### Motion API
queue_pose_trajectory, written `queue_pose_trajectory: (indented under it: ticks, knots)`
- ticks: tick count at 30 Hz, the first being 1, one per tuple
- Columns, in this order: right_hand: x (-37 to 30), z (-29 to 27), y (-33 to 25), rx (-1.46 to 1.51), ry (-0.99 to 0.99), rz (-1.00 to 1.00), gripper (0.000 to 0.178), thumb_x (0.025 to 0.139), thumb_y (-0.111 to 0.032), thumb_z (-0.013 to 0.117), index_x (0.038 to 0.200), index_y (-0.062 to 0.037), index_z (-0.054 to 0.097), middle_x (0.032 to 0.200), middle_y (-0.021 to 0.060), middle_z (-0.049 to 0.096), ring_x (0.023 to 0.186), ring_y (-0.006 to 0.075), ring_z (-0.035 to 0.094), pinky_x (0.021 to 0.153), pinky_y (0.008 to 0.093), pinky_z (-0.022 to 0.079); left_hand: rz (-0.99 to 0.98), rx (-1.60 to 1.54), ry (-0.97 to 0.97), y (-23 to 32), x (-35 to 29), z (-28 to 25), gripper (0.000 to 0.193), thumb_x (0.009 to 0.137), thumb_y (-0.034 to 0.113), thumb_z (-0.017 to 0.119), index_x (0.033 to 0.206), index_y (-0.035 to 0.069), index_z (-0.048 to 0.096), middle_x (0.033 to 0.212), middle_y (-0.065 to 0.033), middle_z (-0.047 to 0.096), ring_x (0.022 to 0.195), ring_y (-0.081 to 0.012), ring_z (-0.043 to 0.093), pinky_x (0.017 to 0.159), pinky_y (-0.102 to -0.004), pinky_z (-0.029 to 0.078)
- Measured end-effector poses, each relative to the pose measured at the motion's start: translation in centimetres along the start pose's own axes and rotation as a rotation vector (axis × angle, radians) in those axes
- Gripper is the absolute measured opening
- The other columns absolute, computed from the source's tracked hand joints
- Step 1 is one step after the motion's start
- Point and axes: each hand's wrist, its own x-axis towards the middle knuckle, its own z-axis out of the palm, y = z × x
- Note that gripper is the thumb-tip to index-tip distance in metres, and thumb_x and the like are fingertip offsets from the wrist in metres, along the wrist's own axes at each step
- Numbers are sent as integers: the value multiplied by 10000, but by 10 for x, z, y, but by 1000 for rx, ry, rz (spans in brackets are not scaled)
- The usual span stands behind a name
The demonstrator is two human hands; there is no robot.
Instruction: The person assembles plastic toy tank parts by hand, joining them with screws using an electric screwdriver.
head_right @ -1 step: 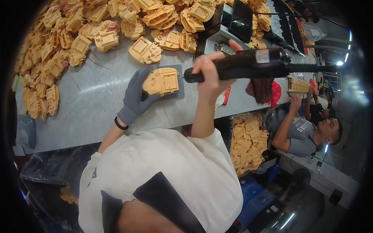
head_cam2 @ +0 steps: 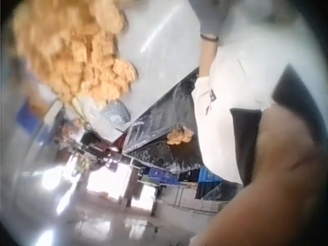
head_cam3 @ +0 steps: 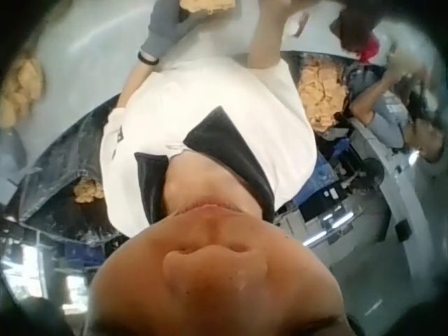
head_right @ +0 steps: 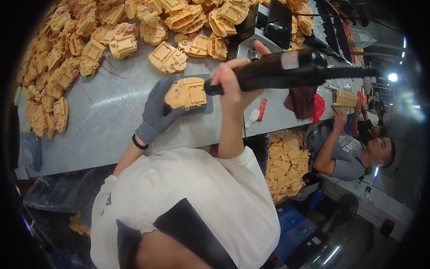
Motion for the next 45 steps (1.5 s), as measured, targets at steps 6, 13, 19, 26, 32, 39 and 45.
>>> queue_pose_trajectory:
  ticks: [6, 13, 19, 26, 32, 39, 45]
  knots:
    - [-10, 37, 22, -106, -67, 40, 655, 698, 75, 561, 1284, -1, 277, 594, 78, 532, 452, 143, 512, 494, 255, 457, 53, -1, 32, -6, 0, 4, 722, 704, 308, 731, 1286, 22, 414, 1140, -170, 534, 1046, -371, 491, 942, -443, 395]
    - [-14, 44, 30, -127, -78, 88, 576, 699, 85, 561, 1213, 2, 316, 606, 69, 530, 465, 146, 516, 490, 258, 453, -1, -95, 11, -2, 2, -1, 716, 688, 292, 743, 1283, 55, 422, 1114, -151, 545, 1037, -347, 502, 935, -449, 399]
    - [-11, 44, 34, -120, -68, 98, 556, 717, 106, 591, 1213, 42, 347, 640, 46, 575, 505, 106, 544, 512, 214, 463, 4, -77, -18, -5, 2, 1, 734, 696, 311, 740, 1302, 75, 400, 1147, -123, 552, 1052, -303, 523, 1023, -486, 321]
    - [-11, 48, 30, -152, -32, 110, 533, 693, 84, 570, 1163, -8, 337, 604, 73, 531, 465, 153, 514, 503, 260, 453, 3, -66, 4, -2, 3, -1, 726, 686, 307, 751, 1290, 79, 418, 1175, -107, 549, 1057, -298, 522, 1016, -473, 332]
    - [-12, 48, 34, -181, -98, 127, 515, 696, 89, 576, 1144, -17, 344, 618, 69, 542, 468, 147, 518, 497, 258, 456, 54, -64, 42, -1, 6, -1, 720, 667, 244, 769, 1275, 59, 429, 1177, -111, 545, 1033, -302, 521, 959, -425, 380]
    - [-19, 48, 40, -217, -105, 93, 500, 697, 99, 597, 1133, 14, 367, 646, 56, 566, 500, 121, 536, 510, 237, 467, 57, -93, 38, -5, 7, 2, 725, 645, 229, 784, 1259, 49, 444, 1130, -120, 550, 1007, -309, 520, 908, -397, 404]
    - [-13, 46, 34, -194, -115, 146, 542, 681, 84, 553, 1163, -16, 327, 595, 63, 526, 461, 141, 508, 494, 250, 447, 48, -11, 34, -4, 2, 5, 731, 656, 302, 778, 1255, 50, 442, 1127, -116, 556, 1025, -302, 523, 973, -442, 371]
